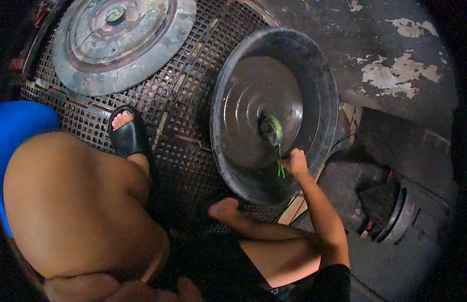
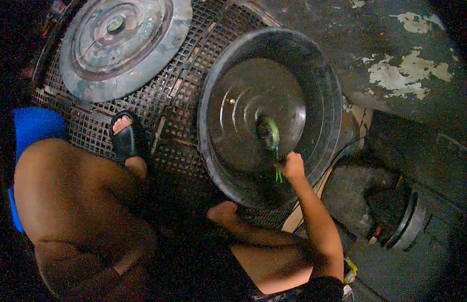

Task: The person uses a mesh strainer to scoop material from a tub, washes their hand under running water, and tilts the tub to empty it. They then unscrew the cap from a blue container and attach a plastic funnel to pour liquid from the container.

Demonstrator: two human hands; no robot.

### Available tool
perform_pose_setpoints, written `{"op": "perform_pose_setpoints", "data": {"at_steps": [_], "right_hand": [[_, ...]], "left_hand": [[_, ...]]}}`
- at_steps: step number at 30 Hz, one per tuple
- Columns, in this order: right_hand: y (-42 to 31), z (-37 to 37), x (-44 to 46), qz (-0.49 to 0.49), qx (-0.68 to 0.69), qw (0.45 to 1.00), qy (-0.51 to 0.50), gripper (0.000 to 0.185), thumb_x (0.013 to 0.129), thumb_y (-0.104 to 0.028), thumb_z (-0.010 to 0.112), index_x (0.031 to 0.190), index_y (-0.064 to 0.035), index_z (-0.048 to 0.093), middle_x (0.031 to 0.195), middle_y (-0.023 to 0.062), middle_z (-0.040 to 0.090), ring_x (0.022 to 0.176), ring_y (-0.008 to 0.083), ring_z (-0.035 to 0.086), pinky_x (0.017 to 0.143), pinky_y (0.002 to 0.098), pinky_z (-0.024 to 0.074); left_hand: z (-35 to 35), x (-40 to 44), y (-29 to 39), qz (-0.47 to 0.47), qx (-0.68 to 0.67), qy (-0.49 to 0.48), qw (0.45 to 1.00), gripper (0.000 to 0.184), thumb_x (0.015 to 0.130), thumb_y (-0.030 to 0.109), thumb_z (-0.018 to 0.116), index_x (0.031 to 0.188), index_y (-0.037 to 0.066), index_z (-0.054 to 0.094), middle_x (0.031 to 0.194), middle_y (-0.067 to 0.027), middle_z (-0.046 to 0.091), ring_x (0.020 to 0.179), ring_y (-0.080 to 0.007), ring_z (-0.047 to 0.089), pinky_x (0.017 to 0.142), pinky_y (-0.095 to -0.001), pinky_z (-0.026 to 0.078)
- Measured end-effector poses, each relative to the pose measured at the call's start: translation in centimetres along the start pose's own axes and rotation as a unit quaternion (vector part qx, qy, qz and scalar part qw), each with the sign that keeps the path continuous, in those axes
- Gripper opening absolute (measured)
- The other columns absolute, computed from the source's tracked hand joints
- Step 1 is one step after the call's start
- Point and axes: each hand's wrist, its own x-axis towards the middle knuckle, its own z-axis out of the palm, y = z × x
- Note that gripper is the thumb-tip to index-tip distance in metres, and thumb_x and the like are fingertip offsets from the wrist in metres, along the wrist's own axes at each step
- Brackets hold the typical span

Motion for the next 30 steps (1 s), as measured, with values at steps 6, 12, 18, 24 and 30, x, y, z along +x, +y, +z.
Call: {"op": "perform_pose_setpoints", "data": {"at_steps": [6,12,18,24,30], "right_hand": [[0.3,-2.0,0.8,0.097,0.112,0.988,-0.046,0.03,0.07,-0.018,0.083,0.087,0.0037,0.071,0.074,0.0174,0.071,0.064,0.0257,0.07,0.063,0.0347,0.0553],[0.0,-3.7,1.0,0.153,0.226,0.959,-0.075,0.018,0.079,-0.01,0.076,0.083,0.0071,0.07,0.069,0.0086,0.069,0.059,0.0126,0.064,0.055,0.0272,0.0514],[-1.5,-3.5,1.2,0.097,0.319,0.933,-0.135,0.016,0.079,-0.011,0.074,0.083,0.0044,0.072,0.067,0.0073,0.069,0.058,0.0109,0.064,0.057,0.0259,0.051],[-4.7,-3.7,1.1,0.101,0.338,0.924,-0.146,0.011,0.081,-0.006,0.071,0.081,0.0056,0.071,0.069,0.0067,0.068,0.061,0.0113,0.064,0.06,0.0252,0.052],[-6.0,-3.1,0.9,-0.102,-0.043,0.994,-0.002,0.019,0.072,-0.011,0.079,0.08,0.0034,0.071,0.072,0.0187,0.069,0.063,0.0305,0.068,0.06,0.0372,0.0538]], "left_hand": [[0.2,-0.6,1.6,-0.002,-0.013,0.009,1.0,0.017,0.076,0.012,0.076,0.082,0.004,0.063,0.065,-0.0061,0.059,0.055,-0.0228,0.058,0.06,-0.0345,0.05],[0.4,-1.8,3.6,-0.011,-0.029,0.027,0.999,0.017,0.076,0.012,0.076,0.082,0.004,0.063,0.066,-0.0065,0.059,0.055,-0.0231,0.059,0.061,-0.0347,0.05],[-0.1,-3.1,5.2,-0.026,-0.035,0.037,0.998,0.016,0.076,0.011,0.076,0.082,0.004,0.063,0.067,-0.0069,0.06,0.056,-0.0235,0.059,0.062,-0.035,0.05],[-0.5,-3.5,5.7,-0.031,-0.038,0.049,0.998,0.016,0.076,0.01,0.076,0.082,0.003,0.063,0.067,-0.0074,0.06,0.057,-0.0238,0.059,0.062,-0.0352,0.05],[-0.5,-3.5,5.8,-0.032,-0.041,0.055,0.997,0.016,0.076,0.01,0.076,0.082,0.003,0.063,0.068,-0.0078,0.06,0.057,-0.0242,0.059,0.063,-0.0354,0.05]]}}
